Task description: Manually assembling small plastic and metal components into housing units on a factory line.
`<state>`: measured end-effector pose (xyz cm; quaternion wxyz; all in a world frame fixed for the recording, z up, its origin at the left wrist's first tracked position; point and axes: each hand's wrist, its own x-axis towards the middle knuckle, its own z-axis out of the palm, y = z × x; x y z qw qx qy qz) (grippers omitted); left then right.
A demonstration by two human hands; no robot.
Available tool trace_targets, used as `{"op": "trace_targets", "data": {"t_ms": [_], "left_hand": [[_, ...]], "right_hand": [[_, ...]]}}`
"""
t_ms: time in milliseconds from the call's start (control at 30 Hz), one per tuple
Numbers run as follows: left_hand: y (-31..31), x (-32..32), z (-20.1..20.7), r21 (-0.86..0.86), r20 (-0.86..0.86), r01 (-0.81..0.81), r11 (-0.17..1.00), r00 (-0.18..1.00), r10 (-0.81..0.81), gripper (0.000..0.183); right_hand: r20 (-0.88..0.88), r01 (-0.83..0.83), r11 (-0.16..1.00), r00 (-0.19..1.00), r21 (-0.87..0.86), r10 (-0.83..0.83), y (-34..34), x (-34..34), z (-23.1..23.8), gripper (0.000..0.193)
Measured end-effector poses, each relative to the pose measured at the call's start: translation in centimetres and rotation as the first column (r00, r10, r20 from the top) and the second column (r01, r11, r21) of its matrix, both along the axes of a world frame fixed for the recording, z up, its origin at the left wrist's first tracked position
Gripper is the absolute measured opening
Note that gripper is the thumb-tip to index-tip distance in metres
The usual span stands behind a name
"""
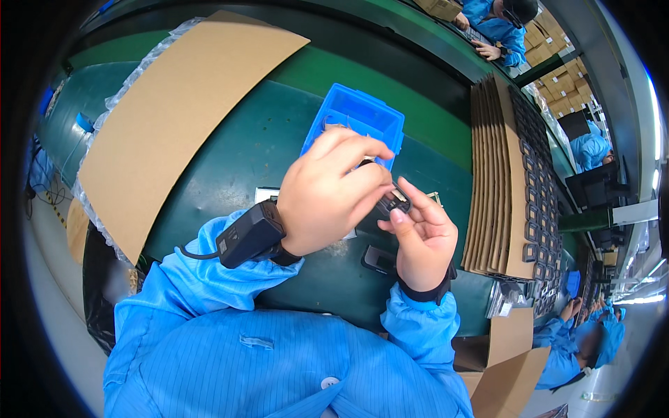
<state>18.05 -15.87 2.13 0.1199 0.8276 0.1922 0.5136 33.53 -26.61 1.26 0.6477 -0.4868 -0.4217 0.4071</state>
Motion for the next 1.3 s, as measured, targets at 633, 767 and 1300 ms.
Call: {"op": "trace_targets", "data": {"t_ms": [633,767,1300], "left_hand": [[-1.3,-0.1,-0.2,-0.021,0.013,0.115,0.993,0.993,-0.115,0.023],[-1.1,-0.1,-0.5,-0.037,0.049,0.121,0.992,0.992,-0.119,0.020],[3.1,-1.3,-0.6,-0.016,-0.283,-0.350,0.936,0.900,0.332,0.014]], "right_hand": [[0.688,0.073,0.953,0.676,0.294,-0.264,0.1,0.2,-0.6,0.050],[0.705,0.043,0.949,0.660,0.313,-0.262,0.4,0.1,-0.5,0.050],[0.026,0.007,0.995,1.000,0.099,-0.009,0.4,0.5,-0.6,0.046]]}}
